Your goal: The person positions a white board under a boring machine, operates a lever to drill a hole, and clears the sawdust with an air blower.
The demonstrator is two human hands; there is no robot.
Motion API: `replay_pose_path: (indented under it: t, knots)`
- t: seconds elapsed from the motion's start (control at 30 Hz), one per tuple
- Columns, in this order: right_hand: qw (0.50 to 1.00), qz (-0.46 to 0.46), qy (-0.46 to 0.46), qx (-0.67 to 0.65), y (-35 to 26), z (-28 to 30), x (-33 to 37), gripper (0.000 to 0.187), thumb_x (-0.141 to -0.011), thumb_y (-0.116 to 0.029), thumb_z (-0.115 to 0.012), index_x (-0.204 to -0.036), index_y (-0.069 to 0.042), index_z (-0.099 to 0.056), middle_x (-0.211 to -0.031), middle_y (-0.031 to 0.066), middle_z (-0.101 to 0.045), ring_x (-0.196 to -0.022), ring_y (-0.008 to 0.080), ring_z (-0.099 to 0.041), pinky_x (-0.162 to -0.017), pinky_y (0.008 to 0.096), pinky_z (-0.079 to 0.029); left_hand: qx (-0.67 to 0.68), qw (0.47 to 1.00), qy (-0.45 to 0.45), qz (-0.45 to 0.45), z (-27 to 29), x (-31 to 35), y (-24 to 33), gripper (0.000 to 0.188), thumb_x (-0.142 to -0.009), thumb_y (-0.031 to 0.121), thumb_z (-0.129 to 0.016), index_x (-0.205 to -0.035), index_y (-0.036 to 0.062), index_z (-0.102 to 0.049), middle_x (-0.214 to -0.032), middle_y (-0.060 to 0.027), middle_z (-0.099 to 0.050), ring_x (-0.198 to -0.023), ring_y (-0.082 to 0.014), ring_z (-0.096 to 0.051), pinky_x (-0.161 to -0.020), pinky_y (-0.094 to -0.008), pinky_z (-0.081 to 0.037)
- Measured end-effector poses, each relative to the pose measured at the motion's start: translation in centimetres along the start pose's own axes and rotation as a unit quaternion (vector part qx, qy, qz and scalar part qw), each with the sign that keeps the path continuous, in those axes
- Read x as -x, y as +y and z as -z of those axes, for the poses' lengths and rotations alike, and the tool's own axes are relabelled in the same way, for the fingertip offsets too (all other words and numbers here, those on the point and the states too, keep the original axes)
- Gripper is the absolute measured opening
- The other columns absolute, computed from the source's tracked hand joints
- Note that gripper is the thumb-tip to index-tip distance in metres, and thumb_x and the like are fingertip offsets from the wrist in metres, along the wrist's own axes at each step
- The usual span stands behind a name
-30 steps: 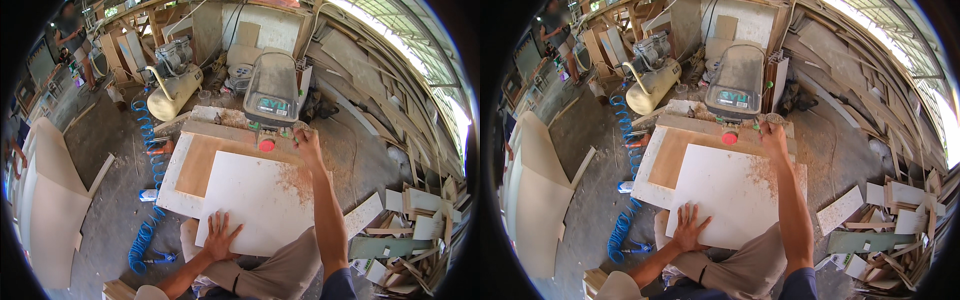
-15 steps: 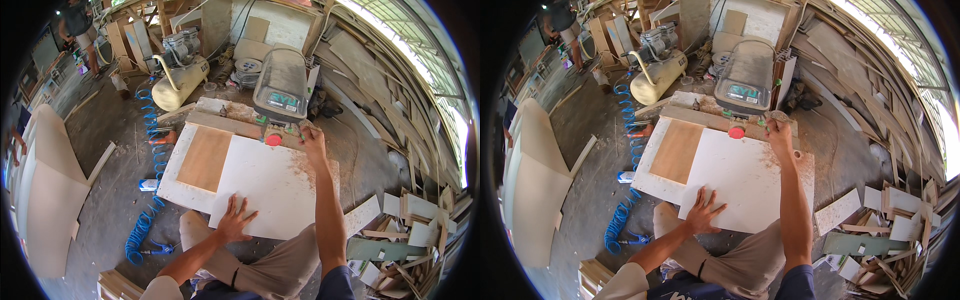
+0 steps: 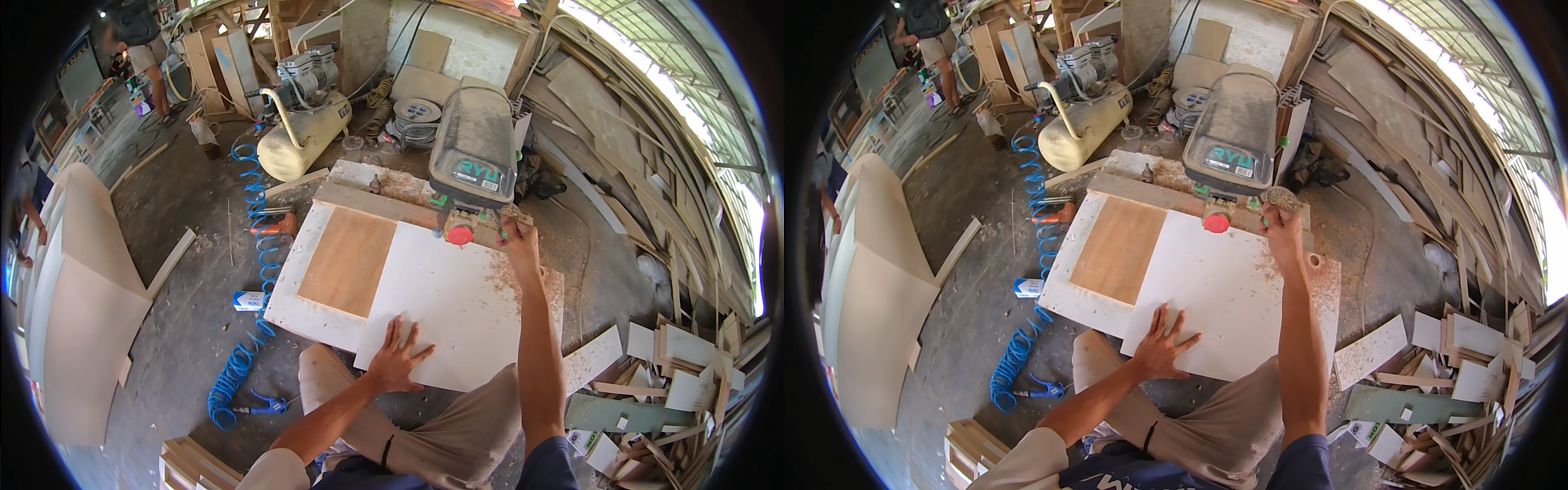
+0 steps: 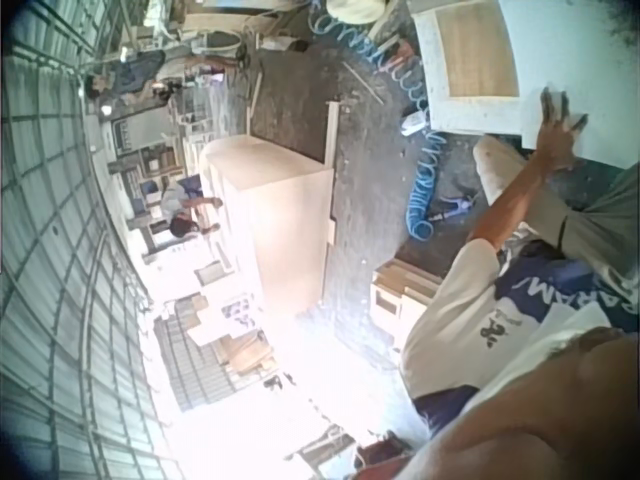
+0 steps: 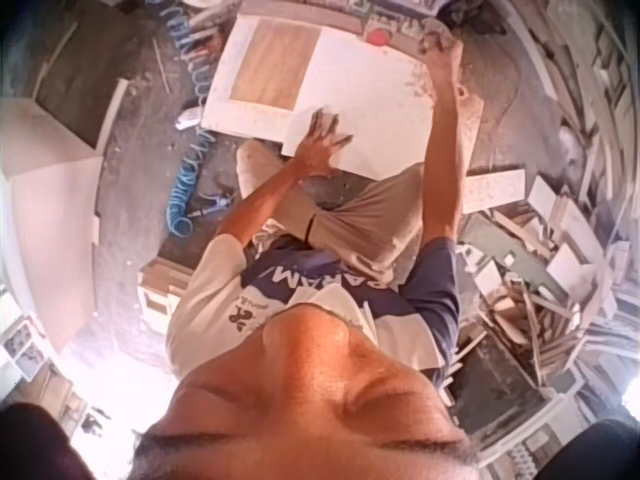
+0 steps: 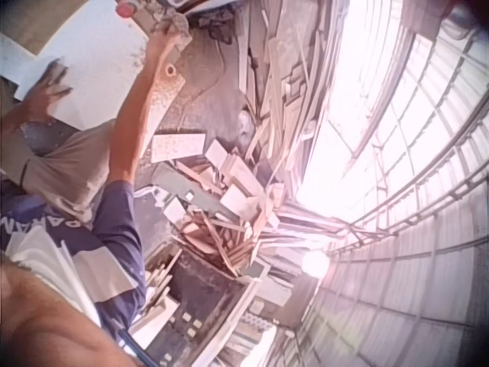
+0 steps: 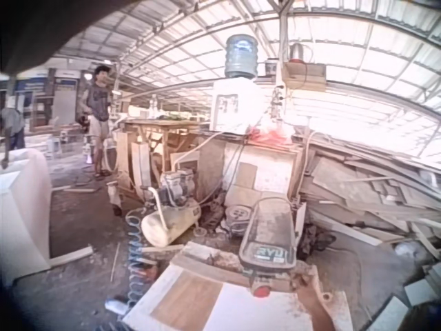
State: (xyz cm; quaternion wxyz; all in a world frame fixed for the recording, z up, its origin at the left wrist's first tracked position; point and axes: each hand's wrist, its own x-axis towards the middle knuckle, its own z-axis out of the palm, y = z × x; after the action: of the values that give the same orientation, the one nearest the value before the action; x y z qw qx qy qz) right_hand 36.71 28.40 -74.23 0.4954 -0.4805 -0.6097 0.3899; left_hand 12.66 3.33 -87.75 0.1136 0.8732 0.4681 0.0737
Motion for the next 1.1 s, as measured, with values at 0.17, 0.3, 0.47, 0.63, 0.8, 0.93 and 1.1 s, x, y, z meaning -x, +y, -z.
replay_pose_path:
  t: [0.17,0.3,0.47,0.63,0.8,0.93,1.1]
  knots:
    - [1.000,0.009,0.015,-0.017,-1.2,-1.0,0.5,0.022,-0.103,-0.017,-0.059,-0.091,0.000,-0.064,-0.075,-0.0002,-0.055,-0.063,0.0091,-0.052,-0.056,0.0283,-0.043,0.000,1.000,-0.021,0.011,0.3,-0.1,0.0,0.100,-0.070,0.074,-0.074,-0.156,0.0316,-0.045,-0.167,-0.0301,-0.016,-0.148,-0.0661,-0.003,-0.122,-0.0702,-0.007]
    - [1.000,0.005,0.020,-0.015,-1.0,-0.9,0.6,0.022,-0.104,-0.018,-0.059,-0.094,0.000,-0.065,-0.075,-0.0002,-0.055,-0.063,0.0096,-0.053,-0.057,0.0283,-0.044,0.012,0.999,-0.031,0.020,0.9,-0.4,0.2,0.101,-0.069,0.070,-0.077,-0.156,0.0311,-0.045,-0.167,-0.0293,-0.015,-0.148,-0.0652,-0.001,-0.123,-0.0697,-0.006]
    - [1.000,0.010,0.023,-0.018,-0.1,-1.2,0.7,0.021,-0.105,-0.018,-0.059,-0.099,0.000,-0.067,-0.077,0.0003,-0.057,-0.065,0.0101,-0.054,-0.059,0.0280,-0.046,0.041,0.998,-0.036,0.030,0.9,0.0,0.2,0.102,-0.066,0.065,-0.081,-0.156,0.0305,-0.045,-0.168,-0.0286,-0.012,-0.150,-0.0629,0.003,-0.124,-0.0685,-0.004]
    - [0.999,-0.001,0.037,-0.040,1.1,-0.6,0.5,0.026,-0.103,-0.023,-0.062,-0.101,0.002,-0.069,-0.075,0.0003,-0.058,-0.067,0.0101,-0.056,-0.062,0.0291,-0.048,0.050,0.998,-0.020,0.029,0.9,0.0,0.2,0.105,-0.066,0.067,-0.080,-0.157,0.0296,-0.044,-0.168,-0.0290,-0.013,-0.151,-0.0616,0.003,-0.123,-0.0685,-0.004]
    - [0.999,-0.030,0.021,-0.027,1.3,0.1,1.0,0.027,-0.102,-0.022,-0.063,-0.104,0.004,-0.071,-0.076,0.0018,-0.061,-0.069,0.0114,-0.059,-0.067,0.0309,-0.052,0.116,0.991,0.045,0.049,0.8,-1.3,0.9,0.100,-0.077,0.076,-0.066,-0.158,0.0238,-0.042,-0.169,-0.0264,-0.012,-0.152,-0.0578,0.002,-0.125,-0.0659,-0.003]
    - [0.999,-0.034,0.011,-0.024,1.6,-1.2,0.9,0.028,-0.101,-0.021,-0.064,-0.108,0.005,-0.071,-0.077,0.0025,-0.064,-0.071,0.0124,-0.062,-0.069,0.0317,-0.056,0.146,0.979,0.113,0.083,-3.3,-5.8,-3.0,0.087,-0.093,0.074,-0.048,-0.161,0.0216,-0.035,-0.170,-0.0229,-0.010,-0.156,-0.0496,0.001,-0.126,-0.0612,-0.004]
    - [0.998,-0.049,0.023,-0.030,3.7,-0.5,1.6,0.035,-0.100,-0.017,-0.065,-0.126,0.006,-0.068,-0.081,0.0049,-0.066,-0.074,0.0142,-0.064,-0.071,0.0337,-0.059,0.044,0.983,0.060,0.169,0.2,-10.2,-2.6,0.079,-0.099,0.069,-0.039,-0.164,0.0260,-0.027,-0.172,-0.0206,-0.004,-0.157,-0.0446,0.003,-0.127,-0.0577,0.000]
